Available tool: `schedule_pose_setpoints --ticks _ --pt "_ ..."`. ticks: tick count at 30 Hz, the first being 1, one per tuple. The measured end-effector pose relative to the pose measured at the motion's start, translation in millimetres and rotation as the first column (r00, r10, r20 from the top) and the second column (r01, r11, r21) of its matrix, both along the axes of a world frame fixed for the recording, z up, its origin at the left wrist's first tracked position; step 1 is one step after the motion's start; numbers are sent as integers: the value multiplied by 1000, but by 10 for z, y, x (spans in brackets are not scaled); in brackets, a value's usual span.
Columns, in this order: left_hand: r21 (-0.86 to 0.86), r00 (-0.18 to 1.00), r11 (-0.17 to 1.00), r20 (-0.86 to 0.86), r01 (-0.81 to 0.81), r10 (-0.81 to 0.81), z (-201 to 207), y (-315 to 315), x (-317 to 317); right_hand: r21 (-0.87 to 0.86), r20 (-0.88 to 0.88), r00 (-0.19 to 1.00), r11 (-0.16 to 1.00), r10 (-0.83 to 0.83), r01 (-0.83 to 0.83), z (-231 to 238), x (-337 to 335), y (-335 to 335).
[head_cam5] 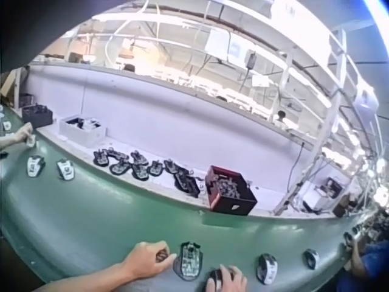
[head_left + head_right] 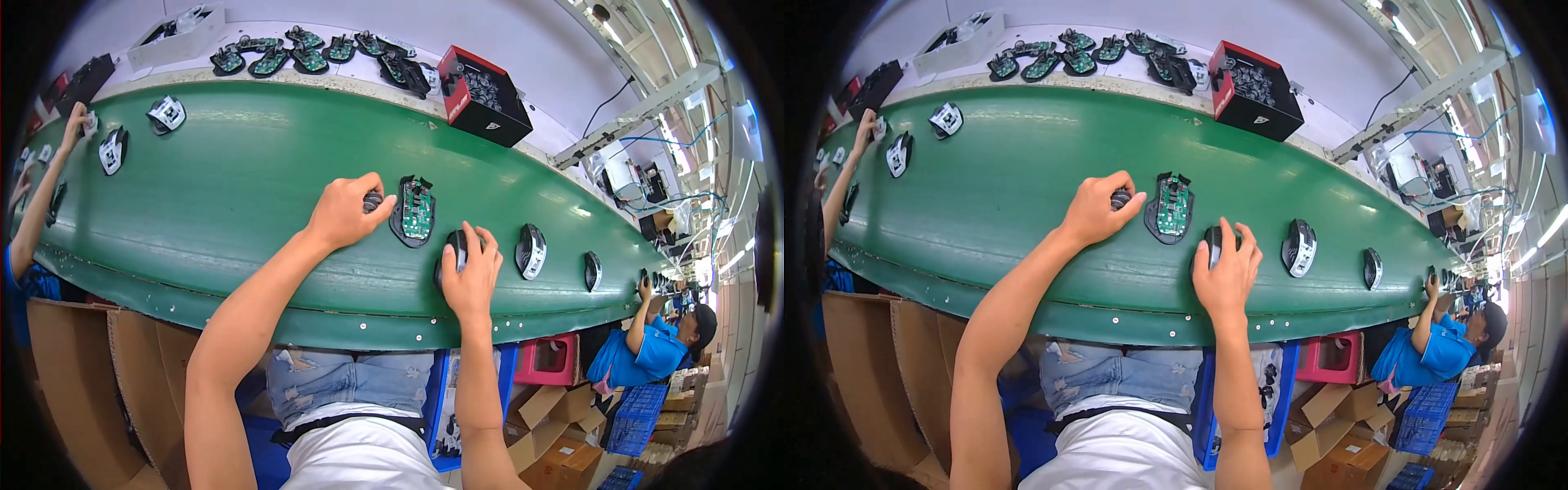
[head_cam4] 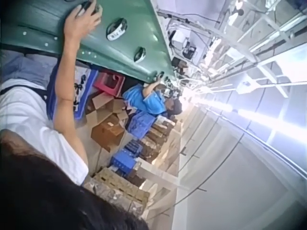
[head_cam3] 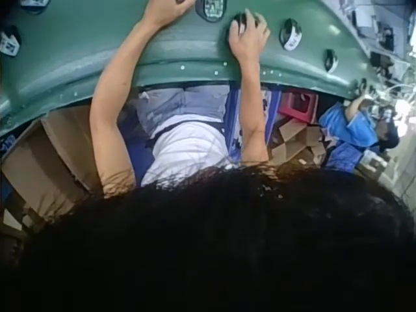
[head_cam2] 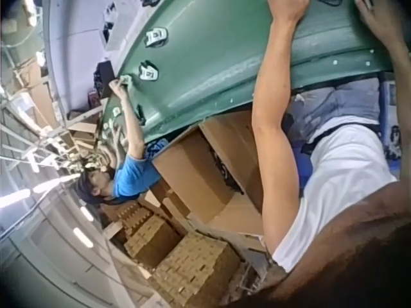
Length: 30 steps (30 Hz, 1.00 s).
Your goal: The person assembles computer mice on a conveyor belt by installing scroll wheels and internal components onto mouse bases and attaching the mouse covers by hand.
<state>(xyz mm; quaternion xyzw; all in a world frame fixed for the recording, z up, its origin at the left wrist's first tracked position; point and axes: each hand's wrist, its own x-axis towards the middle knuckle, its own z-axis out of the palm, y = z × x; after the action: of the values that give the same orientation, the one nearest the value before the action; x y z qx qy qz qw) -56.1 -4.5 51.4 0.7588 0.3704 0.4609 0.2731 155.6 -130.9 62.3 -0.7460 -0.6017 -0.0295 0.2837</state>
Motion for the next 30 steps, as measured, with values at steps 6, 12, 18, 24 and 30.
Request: schedule_pose_setpoints --ticks 6,12,18,24,30 --pt "-12 1000 1000 17 20 -20 -2 -18 29 30 -6 962 962 273 -273 -7 195 97" --pt "-38 1000 999 -3 31 -31 -19 -11 23 -175 -61 846 829 529 -531 315 538 310" --pt "-31 998 999 39 44 -42 -49 -30 52 -136 8 928 919 373 -369 133 442 443" --pt "26 999 999 24 29 -29 -28 -37 33 -54 85 935 939 344 -341 125 340 461" --pt "89 998 995 21 52 -54 -49 -47 128 25 -10 933 933 361 -360 58 506 415"
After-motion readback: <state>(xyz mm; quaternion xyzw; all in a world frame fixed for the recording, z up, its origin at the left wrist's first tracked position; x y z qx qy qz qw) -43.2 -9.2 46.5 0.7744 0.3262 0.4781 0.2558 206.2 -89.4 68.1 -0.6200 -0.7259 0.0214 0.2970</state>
